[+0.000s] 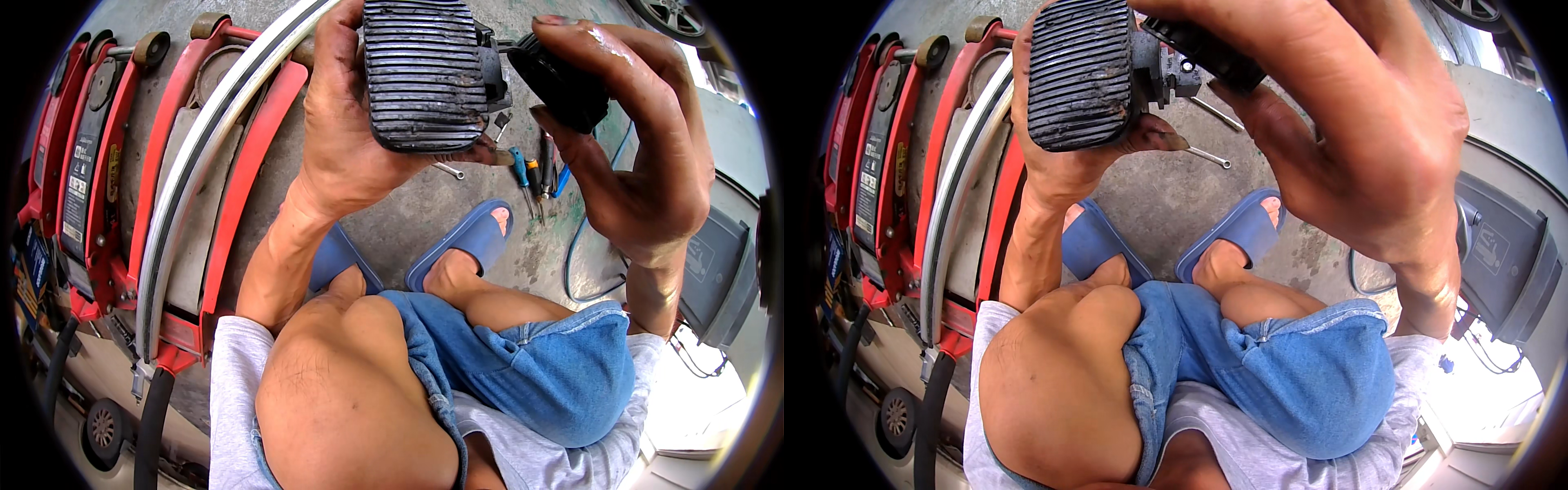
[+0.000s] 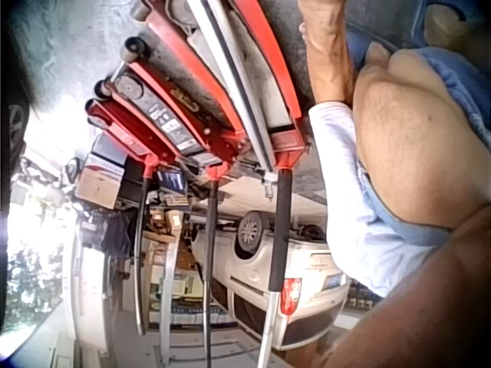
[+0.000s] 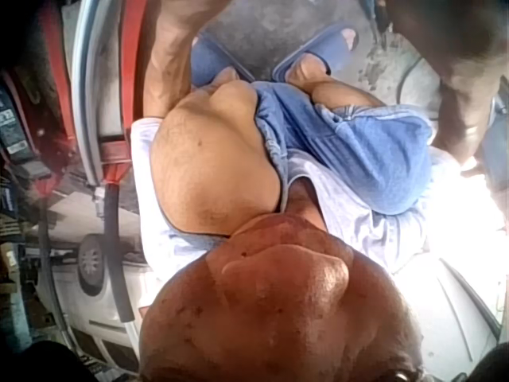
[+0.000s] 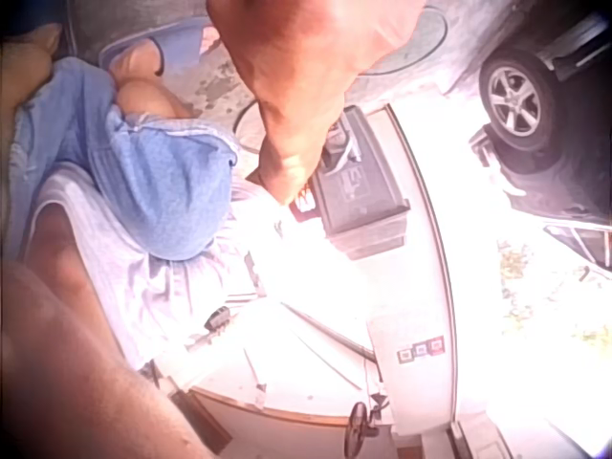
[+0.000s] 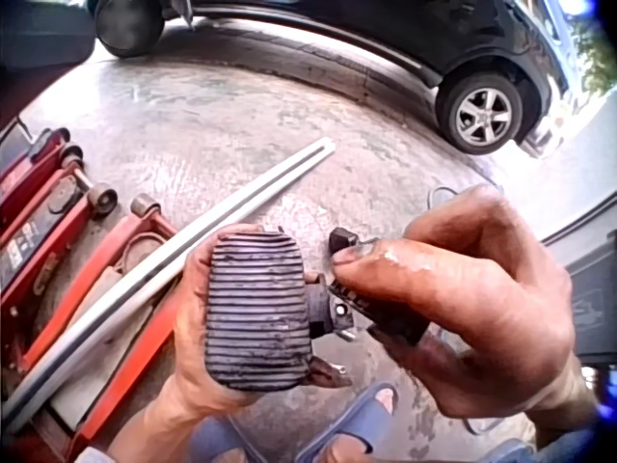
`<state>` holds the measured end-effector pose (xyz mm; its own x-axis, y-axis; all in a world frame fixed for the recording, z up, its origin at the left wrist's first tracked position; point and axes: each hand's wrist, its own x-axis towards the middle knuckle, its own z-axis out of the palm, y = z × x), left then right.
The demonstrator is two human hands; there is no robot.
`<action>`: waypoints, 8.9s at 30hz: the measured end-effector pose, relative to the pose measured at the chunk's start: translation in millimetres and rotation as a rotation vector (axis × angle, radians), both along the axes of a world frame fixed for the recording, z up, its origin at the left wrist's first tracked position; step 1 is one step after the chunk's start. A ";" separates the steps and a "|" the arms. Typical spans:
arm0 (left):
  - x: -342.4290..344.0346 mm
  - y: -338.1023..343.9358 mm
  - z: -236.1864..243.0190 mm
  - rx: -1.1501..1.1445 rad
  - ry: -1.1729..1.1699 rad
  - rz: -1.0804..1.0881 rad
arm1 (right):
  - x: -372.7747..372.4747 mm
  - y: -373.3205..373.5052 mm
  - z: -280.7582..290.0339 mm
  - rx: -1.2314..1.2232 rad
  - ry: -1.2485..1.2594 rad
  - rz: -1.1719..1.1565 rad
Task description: The person uses a wrench and pliers to disassemble a black mechanical component, removing a metal pipe fitting and then unscrewing the housing to reveal internal fins.
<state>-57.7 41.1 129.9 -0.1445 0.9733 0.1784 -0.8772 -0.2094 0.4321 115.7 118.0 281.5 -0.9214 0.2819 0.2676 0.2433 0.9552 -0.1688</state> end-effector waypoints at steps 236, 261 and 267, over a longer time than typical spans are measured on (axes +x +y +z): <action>4.1 -14.7 -18.2 0.142 0.768 0.267 | 27.0 -28.4 -73.5 -0.514 0.435 -0.141; 10.9 -12.5 -14.4 0.155 0.955 0.380 | 37.4 -19.1 -85.1 -0.680 0.404 -0.129; 9.1 -11.5 -23.6 0.152 0.809 0.294 | 36.4 -18.6 -84.0 -0.691 0.432 -0.133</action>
<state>-48.5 29.5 106.3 -0.1592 0.8739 0.4594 -0.2143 -0.4848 0.8480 152.0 99.4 197.5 -0.7243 0.6126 0.3165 0.1262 0.5690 -0.8126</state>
